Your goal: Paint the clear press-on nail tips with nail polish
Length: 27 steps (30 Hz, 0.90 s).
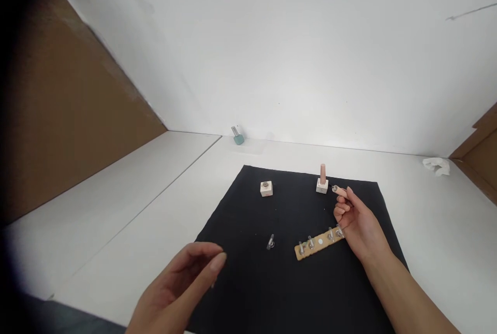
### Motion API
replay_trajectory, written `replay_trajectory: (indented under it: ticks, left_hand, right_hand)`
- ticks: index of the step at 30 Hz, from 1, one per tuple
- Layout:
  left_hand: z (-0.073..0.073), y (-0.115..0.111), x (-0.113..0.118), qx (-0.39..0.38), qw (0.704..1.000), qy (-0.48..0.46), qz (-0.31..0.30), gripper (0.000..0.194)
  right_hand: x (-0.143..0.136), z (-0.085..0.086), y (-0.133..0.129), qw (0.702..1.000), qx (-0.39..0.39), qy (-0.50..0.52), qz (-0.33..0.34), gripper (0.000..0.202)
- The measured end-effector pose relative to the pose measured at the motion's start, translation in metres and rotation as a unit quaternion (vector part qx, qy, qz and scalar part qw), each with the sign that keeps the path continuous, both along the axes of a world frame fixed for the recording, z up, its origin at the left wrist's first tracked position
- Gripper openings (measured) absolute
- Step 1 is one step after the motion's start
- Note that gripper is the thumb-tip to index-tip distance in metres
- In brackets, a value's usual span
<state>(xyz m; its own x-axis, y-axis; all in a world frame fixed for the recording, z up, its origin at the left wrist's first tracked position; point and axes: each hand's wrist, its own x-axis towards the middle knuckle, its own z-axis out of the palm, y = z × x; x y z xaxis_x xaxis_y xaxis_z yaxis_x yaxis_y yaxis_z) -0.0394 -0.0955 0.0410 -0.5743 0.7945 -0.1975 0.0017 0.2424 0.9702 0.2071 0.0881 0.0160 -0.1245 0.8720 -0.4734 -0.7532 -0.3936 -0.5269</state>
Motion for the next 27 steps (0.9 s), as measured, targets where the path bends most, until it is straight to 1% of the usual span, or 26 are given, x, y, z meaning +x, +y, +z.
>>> replay_trajectory:
  ticks: [1,2,3,4,6,8,11,15,17,19,21,23,25,27]
  left_hand:
    - [-0.009,0.004,-0.006,-0.019,0.996,0.082,-0.041,0.016]
    - [-0.017,0.009,-0.010,-0.030,0.984,0.148,-0.098,0.011]
    - [-0.023,0.015,-0.011,-0.037,0.968,0.191,-0.157,0.007]
    - [-0.027,0.021,-0.009,-0.042,0.954,0.222,-0.198,0.010]
    - [-0.029,0.035,-0.001,-0.048,0.934,0.263,-0.238,0.015]
    - [-0.025,0.047,0.010,-0.053,0.925,0.282,-0.251,0.016]
    - [-0.020,0.060,0.019,-0.056,0.924,0.274,-0.260,0.013]
    - [-0.016,0.062,0.019,-0.040,0.927,0.261,-0.266,0.018]
    - [-0.011,0.063,0.018,-0.005,0.939,0.225,-0.261,0.015]
    - [-0.001,0.068,0.021,0.024,0.952,0.164,-0.258,0.012]
    - [0.011,0.078,0.027,0.037,0.958,0.100,-0.267,0.011]
    - [0.020,0.091,0.034,0.046,0.956,0.053,-0.285,0.009]
    - [0.023,0.104,0.040,0.063,0.953,0.024,-0.295,0.008]
    - [0.021,0.114,0.043,0.078,0.951,0.009,-0.299,0.007]
  right_hand:
    - [0.000,0.000,0.000,1.000,-0.001,0.001,0.001,0.012]
    - [0.000,0.000,0.000,1.000,-0.002,0.001,0.001,0.012]
    - [0.001,0.000,0.000,1.000,-0.002,0.001,0.000,0.012]
    - [0.001,0.001,0.001,1.000,-0.002,0.000,-0.002,0.012]
    - [0.003,0.002,0.002,1.000,-0.003,-0.001,-0.007,0.012]
    - [0.004,0.003,0.002,1.000,-0.004,-0.003,-0.012,0.014]
    - [0.005,0.003,0.002,1.000,-0.002,-0.008,-0.014,0.018]
    - [0.007,0.003,0.002,0.999,0.015,-0.033,-0.020,0.013]
    - [0.010,0.006,0.001,0.997,0.044,-0.056,-0.037,0.013]
    - [0.014,0.013,-0.001,0.991,0.089,-0.084,-0.059,0.017]
    - [0.016,0.023,-0.005,0.980,0.138,-0.117,-0.083,0.024]
    - [0.016,0.031,-0.011,0.966,0.179,-0.154,-0.106,0.030]
    - [0.013,0.038,-0.018,0.953,0.208,-0.187,-0.120,0.033]
    - [0.010,0.039,-0.025,0.946,0.223,-0.211,-0.106,0.033]
